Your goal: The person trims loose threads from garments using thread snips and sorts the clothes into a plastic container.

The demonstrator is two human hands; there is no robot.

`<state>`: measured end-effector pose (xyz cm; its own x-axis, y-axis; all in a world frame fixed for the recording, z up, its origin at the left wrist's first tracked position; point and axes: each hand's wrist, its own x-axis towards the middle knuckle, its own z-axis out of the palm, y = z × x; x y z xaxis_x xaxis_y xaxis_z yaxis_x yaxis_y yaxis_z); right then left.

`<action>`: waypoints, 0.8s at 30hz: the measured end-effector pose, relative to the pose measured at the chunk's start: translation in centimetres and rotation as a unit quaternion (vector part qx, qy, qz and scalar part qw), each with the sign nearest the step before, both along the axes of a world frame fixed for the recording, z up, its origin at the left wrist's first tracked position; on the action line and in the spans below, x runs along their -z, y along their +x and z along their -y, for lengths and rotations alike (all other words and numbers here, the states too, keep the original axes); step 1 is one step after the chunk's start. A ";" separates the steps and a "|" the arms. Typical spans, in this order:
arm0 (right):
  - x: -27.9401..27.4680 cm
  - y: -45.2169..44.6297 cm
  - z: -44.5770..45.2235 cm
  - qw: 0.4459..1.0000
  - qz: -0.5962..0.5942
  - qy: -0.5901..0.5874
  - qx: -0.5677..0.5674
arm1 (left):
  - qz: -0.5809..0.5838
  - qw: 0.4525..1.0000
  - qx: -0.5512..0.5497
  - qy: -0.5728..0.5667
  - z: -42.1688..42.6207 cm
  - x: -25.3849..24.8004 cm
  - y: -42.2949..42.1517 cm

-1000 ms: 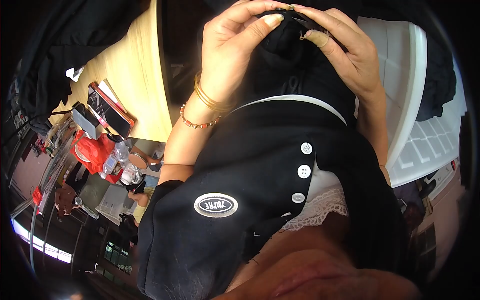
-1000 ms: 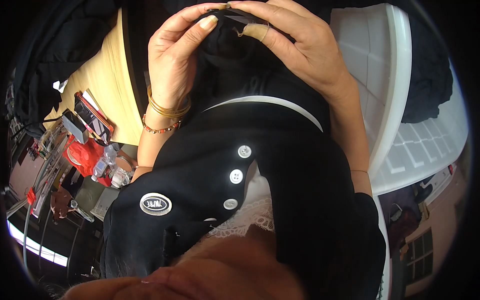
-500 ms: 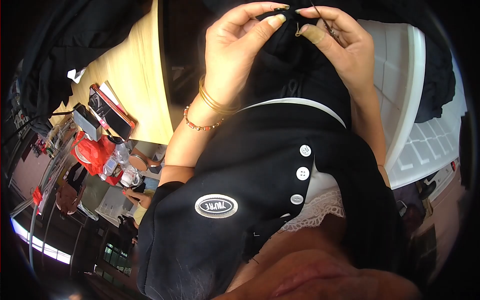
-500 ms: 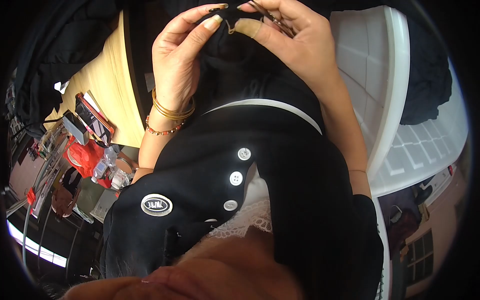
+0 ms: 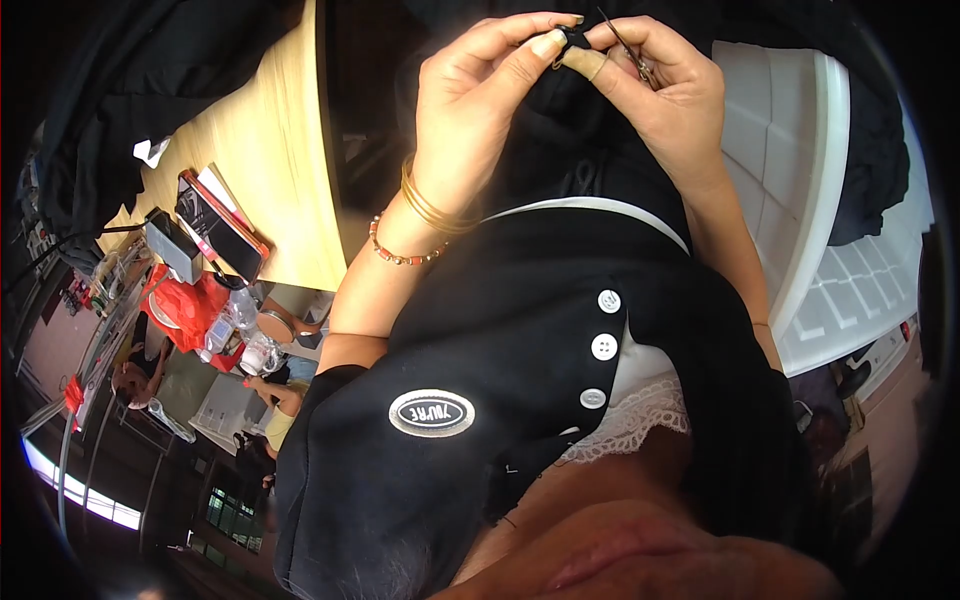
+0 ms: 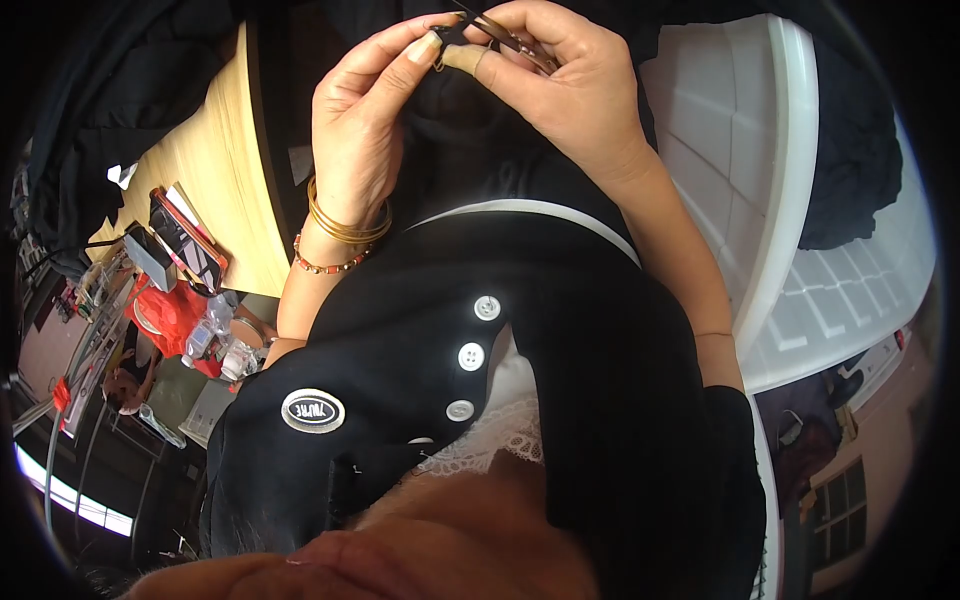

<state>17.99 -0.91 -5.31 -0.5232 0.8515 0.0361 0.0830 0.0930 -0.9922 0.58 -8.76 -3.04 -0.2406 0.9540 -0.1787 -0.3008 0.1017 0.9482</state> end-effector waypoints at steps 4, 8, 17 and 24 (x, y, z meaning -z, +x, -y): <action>-0.5 -0.5 0.3 0.994 0.040 0.096 0.019 | -0.007 1.000 0.007 -0.002 0.2 -0.1 -0.1; -0.3 -0.3 0.4 0.994 0.032 0.102 0.011 | -0.025 0.999 0.018 -0.011 0.2 -0.2 -0.3; -0.4 0.1 0.1 1.000 -0.003 0.005 -0.005 | -0.202 0.974 0.048 0.092 -0.3 -0.5 -1.1; -0.9 0.2 -0.2 0.997 -0.035 -0.067 -0.022 | -0.171 0.983 -0.002 0.069 0.1 -0.2 0.0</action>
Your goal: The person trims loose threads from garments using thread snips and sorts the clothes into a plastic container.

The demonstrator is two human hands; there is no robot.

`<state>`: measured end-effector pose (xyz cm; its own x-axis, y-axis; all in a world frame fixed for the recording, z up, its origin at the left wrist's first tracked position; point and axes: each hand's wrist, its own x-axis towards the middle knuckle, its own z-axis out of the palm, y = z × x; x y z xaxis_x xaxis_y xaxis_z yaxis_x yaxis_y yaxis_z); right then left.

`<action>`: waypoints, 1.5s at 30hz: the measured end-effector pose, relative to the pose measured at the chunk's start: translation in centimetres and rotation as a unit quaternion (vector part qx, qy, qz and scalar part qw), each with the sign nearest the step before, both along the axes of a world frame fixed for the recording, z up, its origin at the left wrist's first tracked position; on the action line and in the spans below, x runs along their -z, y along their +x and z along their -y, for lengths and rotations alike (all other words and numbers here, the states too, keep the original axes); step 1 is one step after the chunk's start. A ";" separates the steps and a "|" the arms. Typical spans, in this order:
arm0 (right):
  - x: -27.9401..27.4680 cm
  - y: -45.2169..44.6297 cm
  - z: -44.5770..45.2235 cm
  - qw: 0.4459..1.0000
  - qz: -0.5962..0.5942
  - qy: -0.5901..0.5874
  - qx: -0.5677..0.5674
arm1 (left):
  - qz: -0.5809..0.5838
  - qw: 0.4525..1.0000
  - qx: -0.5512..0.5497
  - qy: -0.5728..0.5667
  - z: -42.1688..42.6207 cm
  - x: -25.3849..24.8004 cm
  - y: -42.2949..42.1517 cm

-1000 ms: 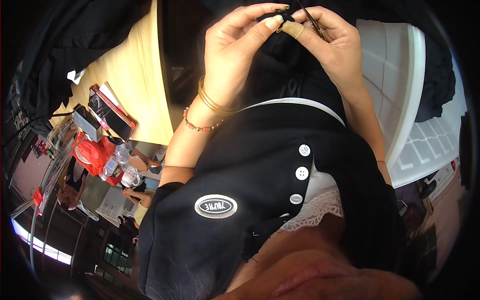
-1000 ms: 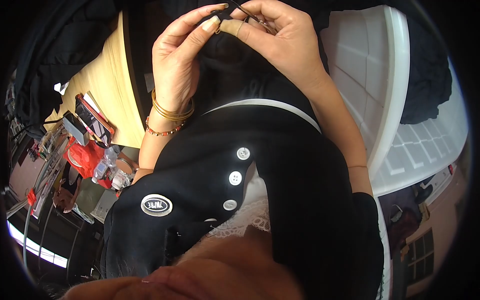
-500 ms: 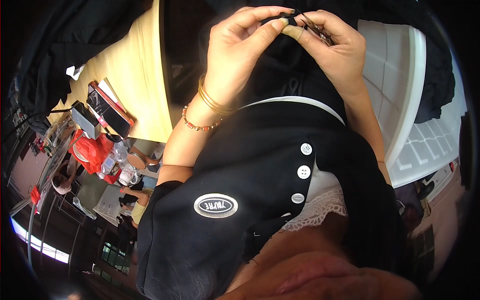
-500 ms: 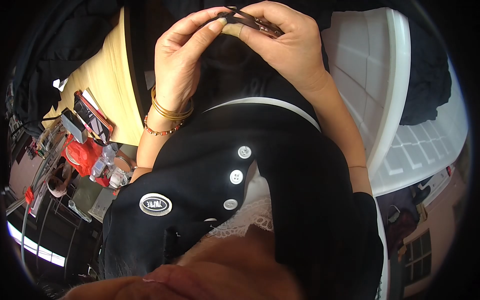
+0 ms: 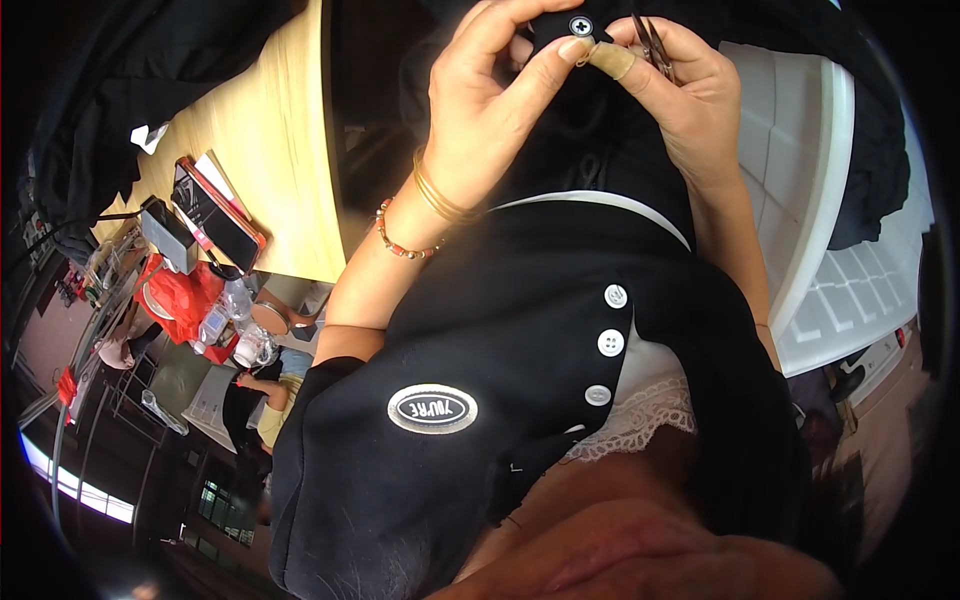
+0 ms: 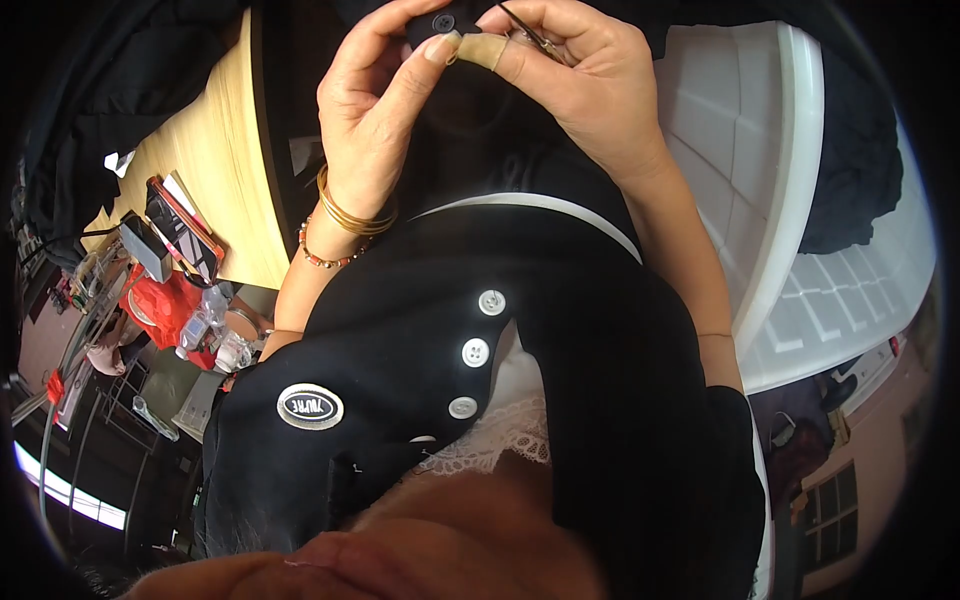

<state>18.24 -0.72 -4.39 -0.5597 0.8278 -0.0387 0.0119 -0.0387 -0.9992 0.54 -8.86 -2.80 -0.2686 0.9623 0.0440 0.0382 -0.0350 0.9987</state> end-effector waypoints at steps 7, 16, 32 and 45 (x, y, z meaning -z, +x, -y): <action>0.1 0.0 0.2 1.000 0.003 -0.027 -0.012 | 0.072 0.995 -0.052 0.054 0.4 0.3 1.0; 0.4 -0.4 0.4 1.000 -0.016 -0.009 0.015 | 0.090 0.995 -0.034 -0.011 1.0 1.8 0.0; -0.6 -0.4 0.5 0.982 0.029 0.187 0.001 | 0.216 0.974 0.002 -0.065 0.6 0.2 -0.2; -3.6 -0.2 -0.3 0.948 0.144 0.281 -0.042 | 0.197 0.980 -0.002 -0.035 0.2 0.7 -0.4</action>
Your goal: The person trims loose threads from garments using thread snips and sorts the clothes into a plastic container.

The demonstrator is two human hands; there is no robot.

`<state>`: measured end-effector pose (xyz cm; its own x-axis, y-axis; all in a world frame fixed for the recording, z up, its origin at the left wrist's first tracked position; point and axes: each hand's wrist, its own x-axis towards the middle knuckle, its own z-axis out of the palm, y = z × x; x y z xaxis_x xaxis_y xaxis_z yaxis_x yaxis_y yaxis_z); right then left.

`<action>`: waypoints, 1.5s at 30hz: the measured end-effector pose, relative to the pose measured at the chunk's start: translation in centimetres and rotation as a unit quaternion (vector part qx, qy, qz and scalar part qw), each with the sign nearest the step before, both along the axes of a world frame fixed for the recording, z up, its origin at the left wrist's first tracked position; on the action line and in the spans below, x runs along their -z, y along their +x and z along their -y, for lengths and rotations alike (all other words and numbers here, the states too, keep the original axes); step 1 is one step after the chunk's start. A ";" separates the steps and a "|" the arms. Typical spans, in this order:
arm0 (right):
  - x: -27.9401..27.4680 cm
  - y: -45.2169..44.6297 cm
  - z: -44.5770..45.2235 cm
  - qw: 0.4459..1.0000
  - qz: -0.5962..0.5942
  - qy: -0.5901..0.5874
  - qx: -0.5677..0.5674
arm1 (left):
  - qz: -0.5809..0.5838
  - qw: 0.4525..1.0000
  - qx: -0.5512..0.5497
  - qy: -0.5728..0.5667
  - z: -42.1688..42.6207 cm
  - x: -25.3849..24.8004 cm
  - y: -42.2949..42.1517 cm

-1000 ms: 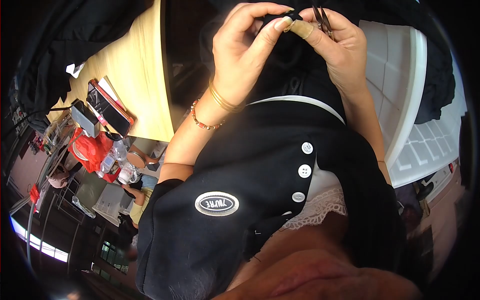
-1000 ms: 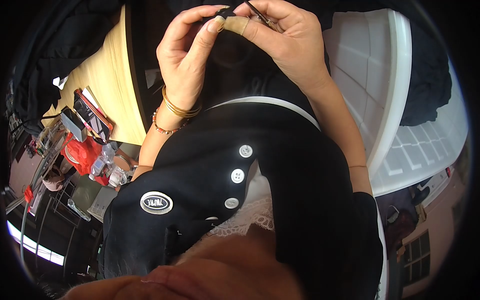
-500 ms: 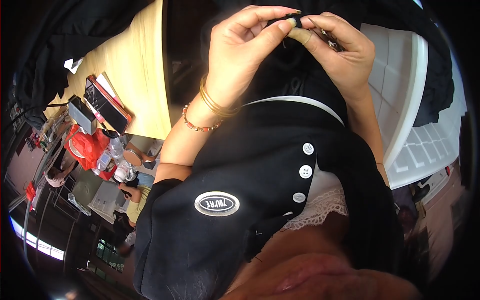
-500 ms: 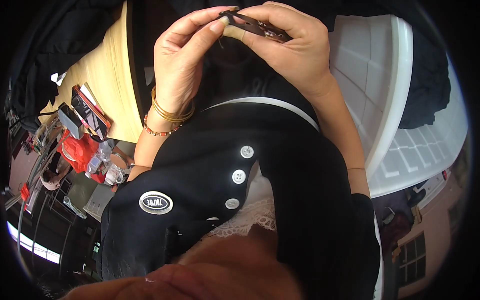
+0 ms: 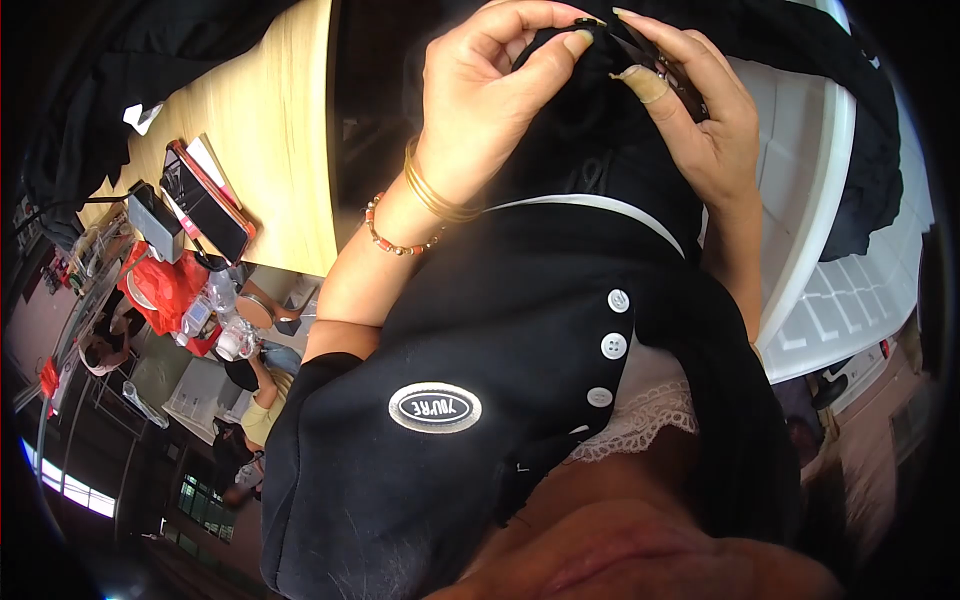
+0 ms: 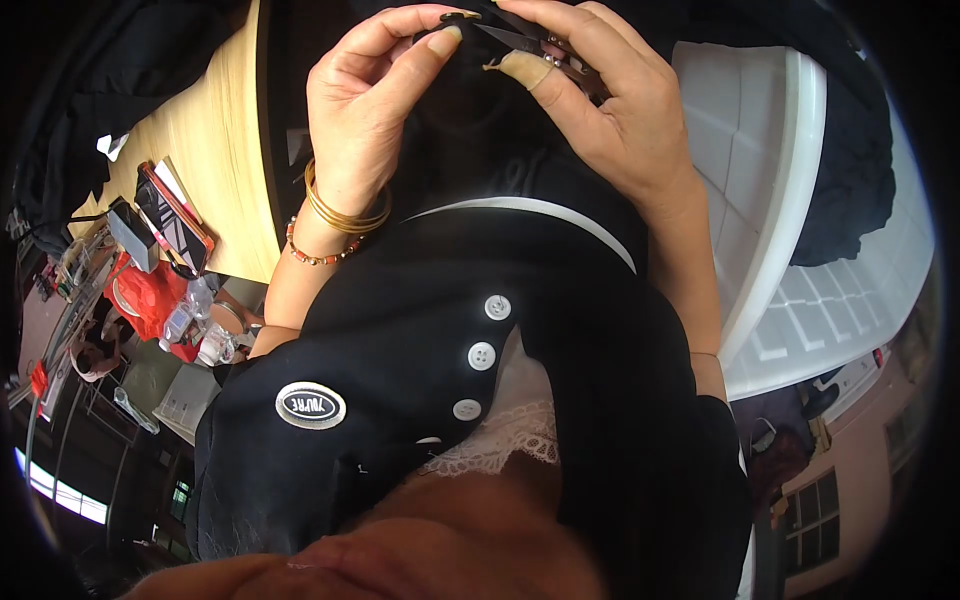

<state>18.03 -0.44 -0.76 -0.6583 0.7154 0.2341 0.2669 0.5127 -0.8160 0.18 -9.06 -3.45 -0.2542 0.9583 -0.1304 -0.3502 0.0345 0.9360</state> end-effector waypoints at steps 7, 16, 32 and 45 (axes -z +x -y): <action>0.5 0.9 -0.4 0.999 0.005 -0.025 -0.038 | -0.027 0.999 0.000 0.019 0.0 0.0 0.0; 0.2 0.8 -0.7 0.998 0.014 0.016 -0.060 | -0.181 0.981 -0.010 0.070 -0.1 -0.3 0.0; -0.2 0.9 -0.9 0.998 0.027 0.002 -0.063 | -0.346 0.932 -0.004 0.108 -0.5 -2.0 -0.4; 0.9 1.0 0.0 0.985 -0.061 -0.161 0.019 | -0.325 0.945 -0.006 0.029 -0.3 -1.8 -0.3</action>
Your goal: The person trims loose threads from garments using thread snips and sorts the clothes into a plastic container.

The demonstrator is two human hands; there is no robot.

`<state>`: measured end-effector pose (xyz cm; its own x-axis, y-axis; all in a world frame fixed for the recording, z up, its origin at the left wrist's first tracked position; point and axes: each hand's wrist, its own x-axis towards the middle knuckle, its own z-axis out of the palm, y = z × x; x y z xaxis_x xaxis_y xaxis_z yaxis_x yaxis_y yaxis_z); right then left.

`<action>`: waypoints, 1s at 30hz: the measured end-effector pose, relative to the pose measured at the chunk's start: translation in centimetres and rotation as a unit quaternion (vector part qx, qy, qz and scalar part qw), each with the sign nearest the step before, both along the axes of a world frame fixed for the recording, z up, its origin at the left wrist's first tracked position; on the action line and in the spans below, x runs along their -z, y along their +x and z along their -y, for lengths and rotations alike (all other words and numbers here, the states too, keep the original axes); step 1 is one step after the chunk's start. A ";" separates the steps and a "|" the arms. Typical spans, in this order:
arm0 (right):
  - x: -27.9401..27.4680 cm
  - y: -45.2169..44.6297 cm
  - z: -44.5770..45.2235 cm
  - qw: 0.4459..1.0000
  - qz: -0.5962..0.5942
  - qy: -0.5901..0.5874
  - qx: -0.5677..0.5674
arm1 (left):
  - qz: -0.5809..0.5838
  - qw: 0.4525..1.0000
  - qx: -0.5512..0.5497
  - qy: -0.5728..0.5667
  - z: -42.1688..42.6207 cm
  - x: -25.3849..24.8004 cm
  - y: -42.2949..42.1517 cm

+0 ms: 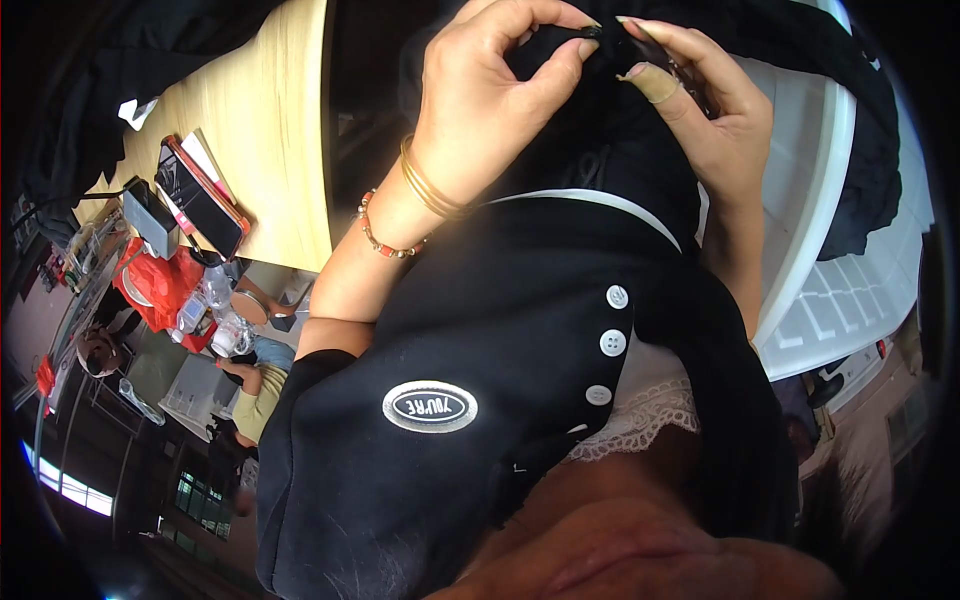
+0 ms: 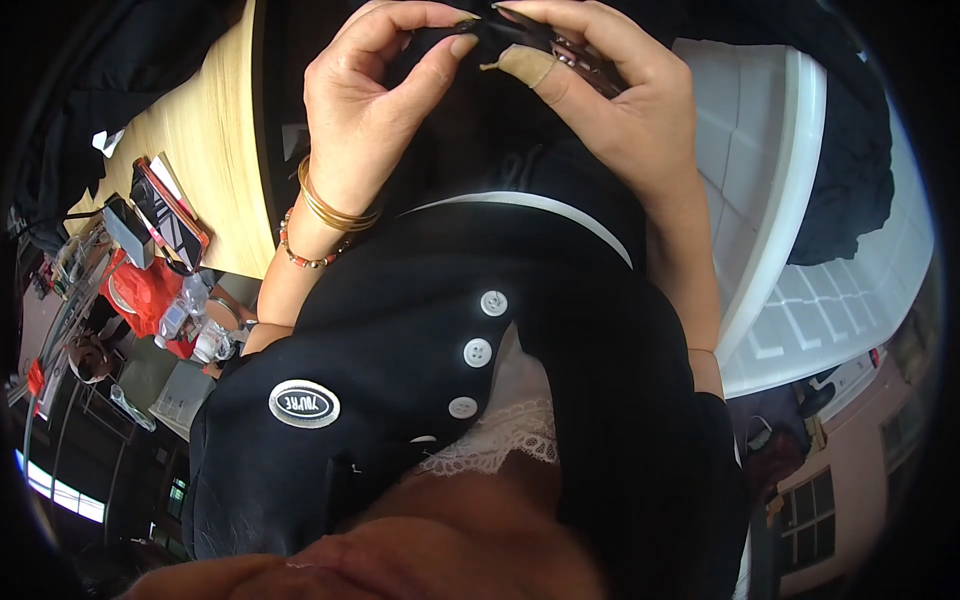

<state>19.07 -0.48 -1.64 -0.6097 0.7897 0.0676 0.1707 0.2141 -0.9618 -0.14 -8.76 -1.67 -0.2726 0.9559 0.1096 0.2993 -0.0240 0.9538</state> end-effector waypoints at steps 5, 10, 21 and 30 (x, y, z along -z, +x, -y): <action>0.5 -0.4 0.5 1.000 0.004 0.018 0.009 | -0.016 0.996 0.005 0.089 -0.5 0.8 0.3; 0.9 -1.2 0.4 0.987 0.003 0.158 0.010 | -0.031 0.998 0.010 0.055 -0.4 0.2 0.4; 3.6 -1.4 1.2 0.987 -0.121 0.013 0.106 | 0.027 1.000 -0.009 -0.012 -0.3 -0.2 1.4; 4.5 -1.8 1.3 0.940 -0.232 -0.214 0.134 | 0.084 0.996 0.034 0.024 -0.6 1.7 1.4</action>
<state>17.32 -1.81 -6.17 -0.3684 0.9261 -0.0816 -0.2946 -0.1995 -0.9345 1.22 -8.19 -3.38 -0.2265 0.9673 0.1138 0.1313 -0.0855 0.9877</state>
